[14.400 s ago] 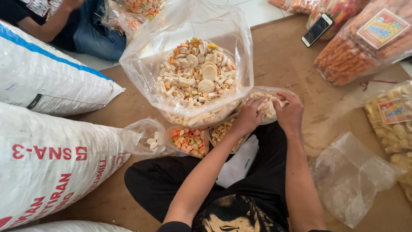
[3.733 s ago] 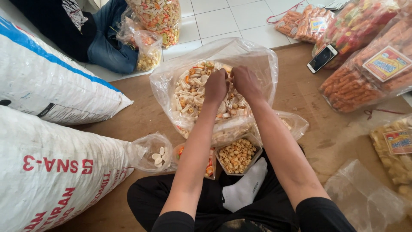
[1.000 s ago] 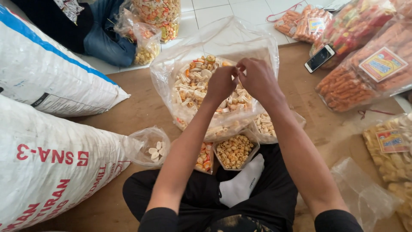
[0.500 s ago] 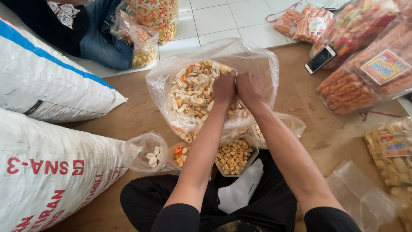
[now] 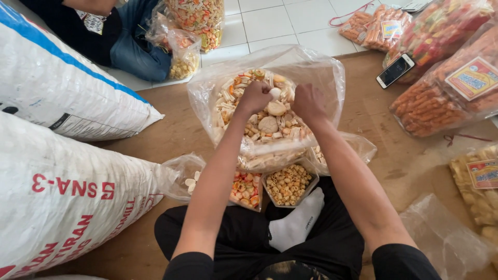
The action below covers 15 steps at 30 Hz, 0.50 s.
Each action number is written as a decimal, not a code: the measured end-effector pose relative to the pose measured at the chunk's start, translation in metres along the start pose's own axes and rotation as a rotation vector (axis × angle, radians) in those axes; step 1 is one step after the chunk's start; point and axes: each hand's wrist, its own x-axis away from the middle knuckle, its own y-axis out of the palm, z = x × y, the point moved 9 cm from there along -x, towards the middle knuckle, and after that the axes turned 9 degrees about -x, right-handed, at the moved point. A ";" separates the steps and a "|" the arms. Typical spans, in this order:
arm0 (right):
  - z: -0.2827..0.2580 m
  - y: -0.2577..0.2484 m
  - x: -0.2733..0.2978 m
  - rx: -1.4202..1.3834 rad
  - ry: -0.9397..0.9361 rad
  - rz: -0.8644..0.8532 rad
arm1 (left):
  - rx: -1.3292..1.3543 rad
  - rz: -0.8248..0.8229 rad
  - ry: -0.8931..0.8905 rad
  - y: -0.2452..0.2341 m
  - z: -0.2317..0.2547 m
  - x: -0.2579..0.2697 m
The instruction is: The person sits on the floor and sorts mixed snack pieces from a large plastic bag into smaller bags by type. They pick individual pieces, separate them, and place them into designated bags.
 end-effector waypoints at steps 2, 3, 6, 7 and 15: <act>-0.037 -0.062 0.055 -0.084 0.013 -0.003 | -0.002 0.004 -0.029 -0.015 -0.008 0.016; -0.055 -0.093 0.083 -0.166 0.030 -0.005 | -0.003 0.007 -0.053 -0.023 -0.013 0.024; -0.032 -0.076 0.059 -0.296 0.058 0.009 | -0.059 -0.002 -0.069 -0.032 -0.019 0.043; -0.033 -0.078 0.060 -0.294 0.055 0.010 | -0.058 0.002 -0.069 -0.034 -0.016 0.049; -0.024 -0.070 0.060 -0.452 0.024 -0.109 | -0.088 0.016 -0.043 -0.050 0.004 0.081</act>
